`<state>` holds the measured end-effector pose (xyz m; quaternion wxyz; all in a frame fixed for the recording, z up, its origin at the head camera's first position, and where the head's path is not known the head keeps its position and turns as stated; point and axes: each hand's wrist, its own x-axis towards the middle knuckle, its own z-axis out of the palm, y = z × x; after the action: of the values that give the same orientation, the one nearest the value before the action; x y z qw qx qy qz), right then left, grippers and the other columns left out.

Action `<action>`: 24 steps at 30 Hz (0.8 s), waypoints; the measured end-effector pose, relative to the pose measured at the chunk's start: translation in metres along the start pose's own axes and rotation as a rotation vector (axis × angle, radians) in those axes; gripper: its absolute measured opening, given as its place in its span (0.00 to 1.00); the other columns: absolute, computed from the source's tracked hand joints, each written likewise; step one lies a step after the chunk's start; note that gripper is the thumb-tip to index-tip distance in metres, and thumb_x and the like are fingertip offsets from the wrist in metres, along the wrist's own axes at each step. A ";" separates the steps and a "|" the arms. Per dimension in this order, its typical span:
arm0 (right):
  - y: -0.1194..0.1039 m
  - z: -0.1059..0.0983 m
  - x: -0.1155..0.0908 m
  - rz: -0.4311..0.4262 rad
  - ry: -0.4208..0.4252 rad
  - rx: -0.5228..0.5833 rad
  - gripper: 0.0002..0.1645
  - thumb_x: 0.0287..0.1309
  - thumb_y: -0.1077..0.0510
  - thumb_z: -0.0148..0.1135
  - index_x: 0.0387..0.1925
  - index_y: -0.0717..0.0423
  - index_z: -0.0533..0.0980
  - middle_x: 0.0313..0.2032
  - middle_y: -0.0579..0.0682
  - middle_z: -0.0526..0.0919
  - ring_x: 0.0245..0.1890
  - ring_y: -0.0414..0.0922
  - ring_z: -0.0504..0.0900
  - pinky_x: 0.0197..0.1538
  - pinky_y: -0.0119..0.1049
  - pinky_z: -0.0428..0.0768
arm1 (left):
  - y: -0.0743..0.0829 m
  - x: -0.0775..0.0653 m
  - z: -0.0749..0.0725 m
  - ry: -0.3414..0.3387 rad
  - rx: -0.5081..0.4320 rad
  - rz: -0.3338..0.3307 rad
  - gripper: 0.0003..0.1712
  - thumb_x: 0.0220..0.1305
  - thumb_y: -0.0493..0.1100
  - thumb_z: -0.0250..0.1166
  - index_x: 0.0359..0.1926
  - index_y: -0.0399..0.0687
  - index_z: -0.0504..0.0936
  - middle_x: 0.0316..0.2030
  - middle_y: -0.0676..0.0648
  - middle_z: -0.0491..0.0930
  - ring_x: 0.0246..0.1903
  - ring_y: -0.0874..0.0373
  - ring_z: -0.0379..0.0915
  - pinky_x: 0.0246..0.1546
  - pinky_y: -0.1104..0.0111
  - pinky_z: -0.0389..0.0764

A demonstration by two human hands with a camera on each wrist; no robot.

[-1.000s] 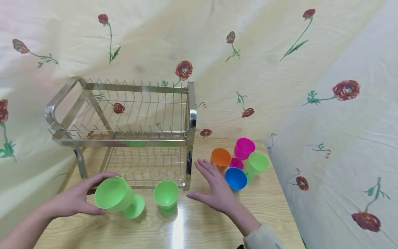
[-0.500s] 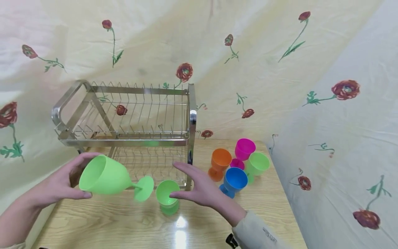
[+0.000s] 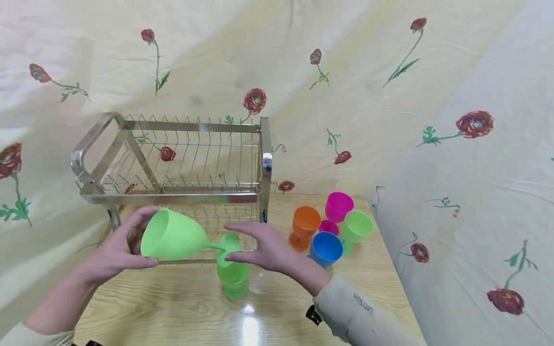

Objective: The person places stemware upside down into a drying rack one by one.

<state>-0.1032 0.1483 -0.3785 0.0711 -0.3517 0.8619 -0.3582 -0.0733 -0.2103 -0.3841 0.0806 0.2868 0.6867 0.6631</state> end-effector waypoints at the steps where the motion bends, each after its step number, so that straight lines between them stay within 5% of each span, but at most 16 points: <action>1: -0.001 -0.001 0.002 -0.007 -0.002 -0.004 0.42 0.59 0.46 0.81 0.73 0.45 0.76 0.70 0.43 0.80 0.71 0.49 0.78 0.69 0.54 0.81 | -0.001 0.001 0.002 0.000 -0.005 -0.002 0.57 0.51 0.19 0.74 0.79 0.44 0.60 0.69 0.45 0.70 0.62 0.52 0.75 0.62 0.66 0.83; 17: -0.001 0.001 0.020 -0.113 0.041 -0.013 0.23 0.60 0.60 0.79 0.58 0.55 0.86 0.52 0.49 0.91 0.52 0.44 0.90 0.55 0.33 0.88 | -0.014 0.016 0.017 0.045 -0.079 -0.011 0.56 0.50 0.20 0.75 0.78 0.44 0.60 0.71 0.44 0.68 0.66 0.55 0.71 0.66 0.68 0.80; 24: 0.005 0.003 0.022 -0.133 0.073 0.002 0.19 0.59 0.64 0.79 0.53 0.58 0.87 0.47 0.50 0.92 0.46 0.43 0.91 0.51 0.39 0.91 | -0.018 0.018 0.023 0.067 -0.097 -0.014 0.56 0.50 0.21 0.75 0.78 0.44 0.60 0.70 0.45 0.69 0.66 0.56 0.71 0.66 0.68 0.80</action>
<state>-0.1213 0.1340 -0.3811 0.0162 -0.3950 0.8382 -0.3757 -0.0815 -0.1806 -0.3990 0.0761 0.2551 0.6582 0.7042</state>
